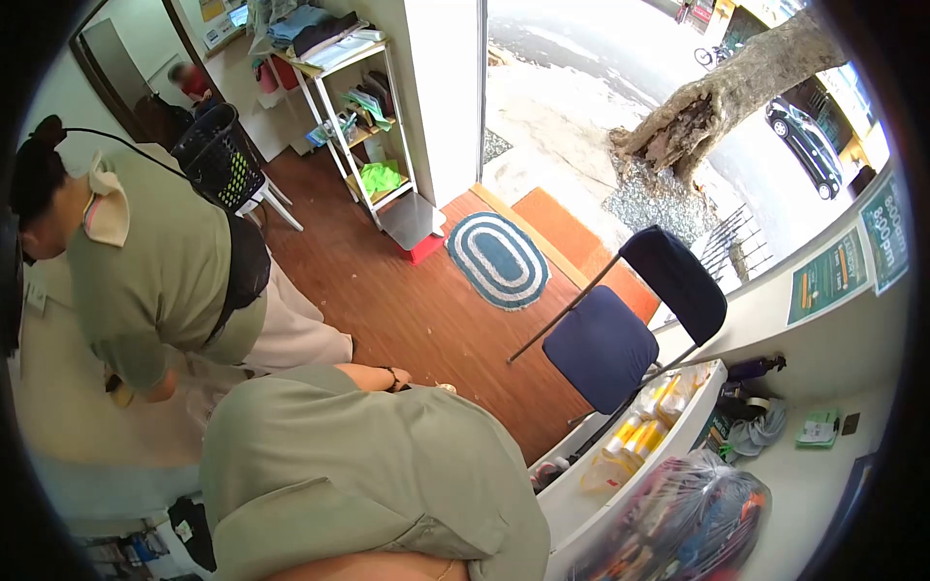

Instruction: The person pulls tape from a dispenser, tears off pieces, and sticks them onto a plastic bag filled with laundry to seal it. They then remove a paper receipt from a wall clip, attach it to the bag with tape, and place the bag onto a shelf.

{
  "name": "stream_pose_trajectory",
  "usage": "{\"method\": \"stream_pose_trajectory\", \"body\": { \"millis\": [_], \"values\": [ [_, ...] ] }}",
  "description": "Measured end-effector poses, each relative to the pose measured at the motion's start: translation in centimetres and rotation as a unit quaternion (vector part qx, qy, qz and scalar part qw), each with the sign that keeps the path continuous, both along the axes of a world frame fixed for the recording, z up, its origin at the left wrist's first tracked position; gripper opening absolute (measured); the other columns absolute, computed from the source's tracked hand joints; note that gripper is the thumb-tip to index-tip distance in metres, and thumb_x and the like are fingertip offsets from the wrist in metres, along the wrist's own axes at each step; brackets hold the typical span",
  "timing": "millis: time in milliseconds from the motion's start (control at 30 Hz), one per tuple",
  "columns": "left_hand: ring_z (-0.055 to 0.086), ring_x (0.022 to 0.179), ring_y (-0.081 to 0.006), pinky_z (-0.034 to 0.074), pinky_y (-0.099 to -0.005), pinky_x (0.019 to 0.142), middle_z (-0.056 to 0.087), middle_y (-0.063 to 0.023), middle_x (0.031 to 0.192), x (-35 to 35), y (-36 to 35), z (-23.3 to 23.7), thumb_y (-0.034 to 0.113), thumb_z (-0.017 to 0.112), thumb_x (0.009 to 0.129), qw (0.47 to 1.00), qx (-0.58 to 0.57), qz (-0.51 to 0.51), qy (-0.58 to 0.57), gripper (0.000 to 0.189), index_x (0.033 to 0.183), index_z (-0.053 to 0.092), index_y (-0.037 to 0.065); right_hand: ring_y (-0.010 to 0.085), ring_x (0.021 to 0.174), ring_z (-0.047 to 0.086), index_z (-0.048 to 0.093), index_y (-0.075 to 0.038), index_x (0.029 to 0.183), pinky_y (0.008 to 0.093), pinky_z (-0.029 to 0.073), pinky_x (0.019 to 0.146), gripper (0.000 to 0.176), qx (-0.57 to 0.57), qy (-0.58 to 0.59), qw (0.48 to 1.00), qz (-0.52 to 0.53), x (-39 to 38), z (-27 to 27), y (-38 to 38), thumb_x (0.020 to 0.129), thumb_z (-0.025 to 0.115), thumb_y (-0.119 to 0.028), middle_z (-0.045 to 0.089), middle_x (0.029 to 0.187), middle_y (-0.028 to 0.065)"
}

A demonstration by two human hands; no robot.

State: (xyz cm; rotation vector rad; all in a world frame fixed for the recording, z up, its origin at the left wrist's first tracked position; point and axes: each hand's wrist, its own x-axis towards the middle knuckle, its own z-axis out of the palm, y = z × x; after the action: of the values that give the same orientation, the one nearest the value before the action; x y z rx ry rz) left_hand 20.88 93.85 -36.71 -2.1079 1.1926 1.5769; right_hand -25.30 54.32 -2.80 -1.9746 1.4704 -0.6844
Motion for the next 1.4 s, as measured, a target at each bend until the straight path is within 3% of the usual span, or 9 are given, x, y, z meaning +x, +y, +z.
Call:
{"method": "stream_pose_trajectory", "body": {
  "millis": [133,300,567,667,833,967,1033,1267,1400],
  "values": [
    [0.057,0.115,-0.0344,0.047,-0.0437,0.095,0.062,-0.0160,0.126,3.1,-4.5,5.2,0.042,0.054,0.090,0.974,-0.053,0.222,-0.003,0.048,0.120,0.065,0.007,0.0217,0.098,0.049,0.055,0.004,0.112,0.0349,0.038,0.086,0.035,0.000,0.001,1.000,0.024,4.2,0.2,-0.5,0.089,0.060,-0.022,0.055,0.109,0.0127],
    [0.055,0.118,-0.0332,0.045,-0.0444,0.098,0.060,-0.0152,0.128,7.6,-6.9,7.2,0.045,0.052,0.094,0.934,-0.165,0.318,-0.014,0.049,0.127,0.060,0.009,0.0221,0.103,0.046,0.052,0.003,0.115,0.0349,0.036,0.090,0.038,-0.005,0.006,0.998,0.055,8.6,0.7,-1.3,0.090,0.058,-0.025,0.053,0.113,0.0130],
    [0.061,0.108,-0.0347,0.047,-0.0454,0.093,0.064,-0.0180,0.121,8.0,-1.3,4.8,0.043,0.053,0.092,0.936,-0.117,0.325,-0.069,0.050,0.118,0.066,0.002,0.0228,0.111,0.042,0.049,0.003,0.121,0.0350,0.033,0.095,0.044,-0.004,0.013,0.997,0.078,12.7,1.0,-3.5,0.092,0.055,-0.029,0.048,0.121,0.0135],
    [0.058,0.115,-0.0308,0.046,-0.0433,0.095,0.060,-0.0142,0.129,6.9,1.4,3.5,0.043,0.051,0.094,0.949,0.021,0.314,-0.011,0.049,0.123,0.064,0.006,0.0230,0.114,0.041,0.047,0.003,0.123,0.0351,0.031,0.097,0.046,-0.005,0.017,0.996,0.087,13.2,1.0,-5.1,0.092,0.054,-0.030,0.047,0.124,0.0136],
    [0.060,0.112,-0.0342,0.047,-0.0435,0.092,0.063,-0.0185,0.122,2.2,3.3,1.7,0.038,0.057,0.088,0.899,0.013,0.436,-0.047,0.047,0.116,0.068,0.003,0.0234,0.118,0.039,0.045,0.002,0.127,0.0351,0.029,0.100,0.049,-0.001,0.016,0.996,0.090,12.4,1.0,-8.2,0.094,0.052,-0.033,0.044,0.129,0.0139],
    [0.059,0.114,-0.0320,0.047,-0.0423,0.093,0.062,-0.0157,0.126,0.5,-0.3,0.3,0.038,0.056,0.090,0.961,0.012,0.275,-0.020,0.047,0.122,0.065,0.006,0.0237,0.122,0.037,0.043,0.002,0.130,0.0352,0.028,0.103,0.052,0.000,0.015,0.996,0.087,10.6,1.1,-10.6,0.094,0.051,-0.035,0.042,0.132,0.0141],
    [0.057,0.117,-0.0299,0.047,-0.0408,0.096,0.059,-0.0133,0.131,0.2,-5.0,8.8,0.039,0.054,0.093,0.945,0.033,0.323,0.029,0.047,0.128,0.060,0.009,0.0239,0.124,0.036,0.042,0.002,0.132,0.0352,0.027,0.104,0.053,-0.001,0.012,0.996,0.084,9.4,1.3,-11.9,0.095,0.050,-0.036,0.041,0.134,0.0142],
    [0.062,0.110,-0.0293,0.048,-0.0390,0.092,0.066,-0.0123,0.120,-1.7,-13.0,10.1,0.037,0.055,0.091,0.875,-0.228,0.425,-0.042,0.041,0.119,0.066,0.010,0.0244,0.131,0.032,0.039,0.001,0.137,0.0353,0.024,0.109,0.058,-0.004,0.023,0.998,0.064,4.4,1.7,-16.4,0.096,0.047,-0.039,0.038,0.141,0.0146],
    [0.061,0.110,-0.0315,0.047,-0.0399,0.094,0.066,-0.0143,0.119,-4.6,-12.8,12.9,0.038,0.054,0.091,0.886,-0.202,0.417,-0.026,0.043,0.120,0.064,0.008,0.0247,0.135,0.030,0.037,0.001,0.140,0.0354,0.022,0.111,0.060,-0.009,0.037,0.999,0.036,0.5,2.8,-18.8,0.097,0.046,-0.041,0.036,0.145,0.0148]
  ]
}}
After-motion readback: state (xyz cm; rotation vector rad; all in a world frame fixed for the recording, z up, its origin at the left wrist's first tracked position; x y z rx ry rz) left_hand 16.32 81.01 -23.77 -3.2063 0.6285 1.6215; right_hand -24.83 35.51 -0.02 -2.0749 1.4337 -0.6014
